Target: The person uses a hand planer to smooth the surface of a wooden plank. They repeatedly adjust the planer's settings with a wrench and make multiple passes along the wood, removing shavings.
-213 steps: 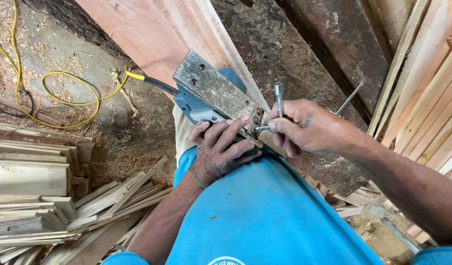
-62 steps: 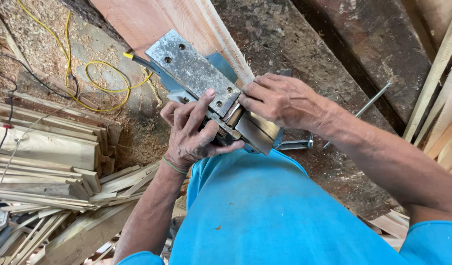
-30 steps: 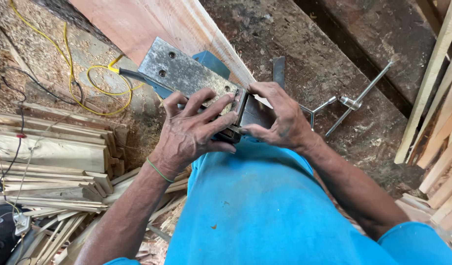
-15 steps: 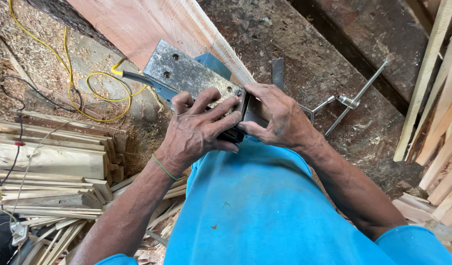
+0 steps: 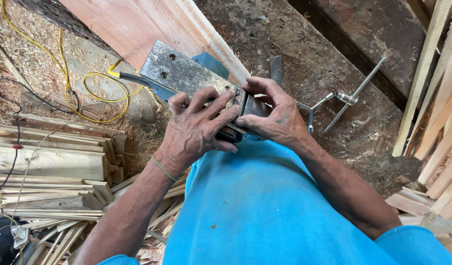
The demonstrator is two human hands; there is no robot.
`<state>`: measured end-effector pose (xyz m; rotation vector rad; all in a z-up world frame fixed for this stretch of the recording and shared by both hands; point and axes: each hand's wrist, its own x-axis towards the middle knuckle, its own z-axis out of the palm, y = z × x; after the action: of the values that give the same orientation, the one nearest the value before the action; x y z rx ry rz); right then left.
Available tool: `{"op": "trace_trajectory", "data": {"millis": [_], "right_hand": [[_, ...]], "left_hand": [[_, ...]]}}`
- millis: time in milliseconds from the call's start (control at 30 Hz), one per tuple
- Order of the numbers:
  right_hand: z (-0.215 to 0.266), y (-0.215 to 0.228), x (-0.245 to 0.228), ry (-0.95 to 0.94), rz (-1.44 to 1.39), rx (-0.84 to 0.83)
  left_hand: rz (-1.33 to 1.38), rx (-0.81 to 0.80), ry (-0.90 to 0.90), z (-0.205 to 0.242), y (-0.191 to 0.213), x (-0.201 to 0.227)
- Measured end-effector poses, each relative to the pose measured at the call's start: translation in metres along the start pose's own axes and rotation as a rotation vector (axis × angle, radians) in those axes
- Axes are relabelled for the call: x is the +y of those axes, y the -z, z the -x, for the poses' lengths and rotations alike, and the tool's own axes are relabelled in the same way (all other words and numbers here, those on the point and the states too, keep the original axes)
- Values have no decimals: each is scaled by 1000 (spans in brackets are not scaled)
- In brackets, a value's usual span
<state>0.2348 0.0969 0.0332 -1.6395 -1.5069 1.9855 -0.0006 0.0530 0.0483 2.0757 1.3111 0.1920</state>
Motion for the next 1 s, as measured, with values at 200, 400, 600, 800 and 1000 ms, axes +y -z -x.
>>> {"op": "trace_trajectory", "data": {"millis": [200, 400, 600, 800, 1000], "right_hand": [[0, -3, -3, 50, 113, 45], [-1, 5, -12, 272, 386, -1], [-2, 13, -11, 339, 452, -53], [-28, 36, -4, 702, 849, -249], [-54, 45, -2, 1124, 1331, -379]], "left_hand": [[21, -1, 16, -2, 2, 0], [42, -27, 31, -4, 2, 0], [54, 15, 32, -2, 0, -1], [31, 32, -2, -1, -2, -4], [45, 17, 22, -3, 1, -1]]}}
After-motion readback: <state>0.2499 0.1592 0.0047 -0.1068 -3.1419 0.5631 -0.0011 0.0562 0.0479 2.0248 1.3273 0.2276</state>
